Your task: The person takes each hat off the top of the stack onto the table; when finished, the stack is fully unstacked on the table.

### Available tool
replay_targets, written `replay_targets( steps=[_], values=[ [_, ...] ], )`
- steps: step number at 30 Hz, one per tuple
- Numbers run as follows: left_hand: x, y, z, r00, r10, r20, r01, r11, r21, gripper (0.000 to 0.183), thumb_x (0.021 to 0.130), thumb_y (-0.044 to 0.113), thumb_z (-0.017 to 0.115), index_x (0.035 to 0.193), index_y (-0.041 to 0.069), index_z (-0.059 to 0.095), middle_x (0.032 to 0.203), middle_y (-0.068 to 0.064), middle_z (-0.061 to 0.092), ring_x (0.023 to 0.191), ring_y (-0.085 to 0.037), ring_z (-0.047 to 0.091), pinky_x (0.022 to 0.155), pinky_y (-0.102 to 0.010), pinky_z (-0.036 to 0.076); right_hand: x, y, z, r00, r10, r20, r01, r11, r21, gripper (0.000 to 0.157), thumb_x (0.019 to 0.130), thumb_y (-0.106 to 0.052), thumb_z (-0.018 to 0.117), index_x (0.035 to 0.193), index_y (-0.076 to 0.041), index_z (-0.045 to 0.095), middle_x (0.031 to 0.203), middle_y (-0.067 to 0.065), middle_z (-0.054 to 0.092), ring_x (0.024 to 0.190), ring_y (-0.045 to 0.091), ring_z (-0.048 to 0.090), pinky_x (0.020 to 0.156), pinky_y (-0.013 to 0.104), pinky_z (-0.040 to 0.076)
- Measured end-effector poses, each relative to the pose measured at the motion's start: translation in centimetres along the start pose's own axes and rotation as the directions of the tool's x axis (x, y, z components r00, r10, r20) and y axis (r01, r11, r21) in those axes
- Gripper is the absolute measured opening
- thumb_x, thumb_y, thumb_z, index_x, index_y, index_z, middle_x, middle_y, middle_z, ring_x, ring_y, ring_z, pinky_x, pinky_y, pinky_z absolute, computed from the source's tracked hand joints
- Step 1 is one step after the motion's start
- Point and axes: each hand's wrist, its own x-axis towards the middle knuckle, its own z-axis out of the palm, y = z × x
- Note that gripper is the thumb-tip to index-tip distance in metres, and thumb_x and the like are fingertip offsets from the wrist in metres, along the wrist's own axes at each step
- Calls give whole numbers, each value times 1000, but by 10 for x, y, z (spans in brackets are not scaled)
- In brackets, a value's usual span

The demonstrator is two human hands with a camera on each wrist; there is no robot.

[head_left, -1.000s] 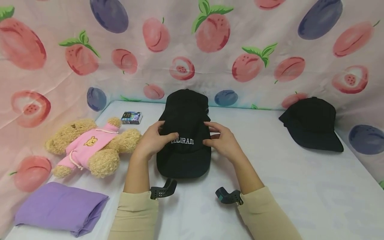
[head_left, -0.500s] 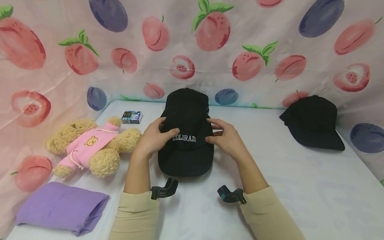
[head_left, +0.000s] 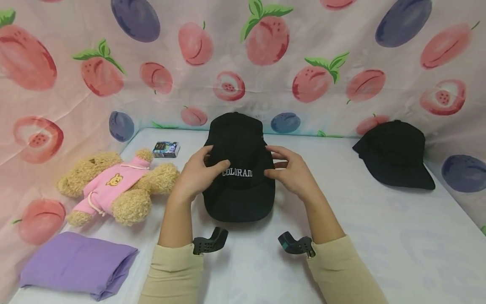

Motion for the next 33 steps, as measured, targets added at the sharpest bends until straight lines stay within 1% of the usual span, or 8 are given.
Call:
replay_targets(
  steps=[4,8,16,19,26,33],
  values=[
    [0,5,1,1000,17,-4,-17,1000,1,71,97,37,67,158,14,40,154,-16,49,142,-33,48,116,-57,41,0,-1,-5,1000,-13,-6,13,1000,9,67,88,-7,75,150,-25,55,152,14,54,126,32,62,102,51,54],
    [0,9,3,1000,14,-4,-14,1000,10,73,97,37,67,159,13,38,156,-17,47,143,-34,46,116,-57,41,-1,-3,-10,1000,-18,-12,18,1000,12,67,88,-7,75,150,-24,56,152,14,53,127,33,61,103,52,54],
    [0,12,9,999,18,-41,-16,998,56,76,96,38,67,160,11,37,155,-20,47,143,-36,46,117,-58,39,-2,-3,-15,1000,8,-5,-8,1000,15,68,89,-6,75,151,-24,54,153,14,52,129,33,60,104,53,52],
    [-1,14,12,998,23,-56,-20,998,56,76,96,39,68,160,11,37,155,-20,48,143,-36,47,117,-57,39,-3,-3,-18,1000,16,0,-16,1000,18,69,89,-6,75,151,-25,54,154,13,51,130,33,59,105,53,52],
    [-2,20,20,995,52,-84,-47,997,59,75,95,40,68,159,14,40,155,-18,49,143,-35,47,118,-57,38,-8,-5,-30,1000,5,-10,-5,1000,15,68,90,-6,73,152,-24,53,156,13,50,134,34,56,108,56,49],
    [-3,22,26,992,78,-95,-75,996,45,72,95,37,69,157,13,43,153,-17,50,142,-35,48,117,-56,39,-15,-8,-39,1000,11,-23,-11,1000,3,68,91,-8,74,153,-26,52,156,12,50,138,34,53,110,58,47]
  ],
)
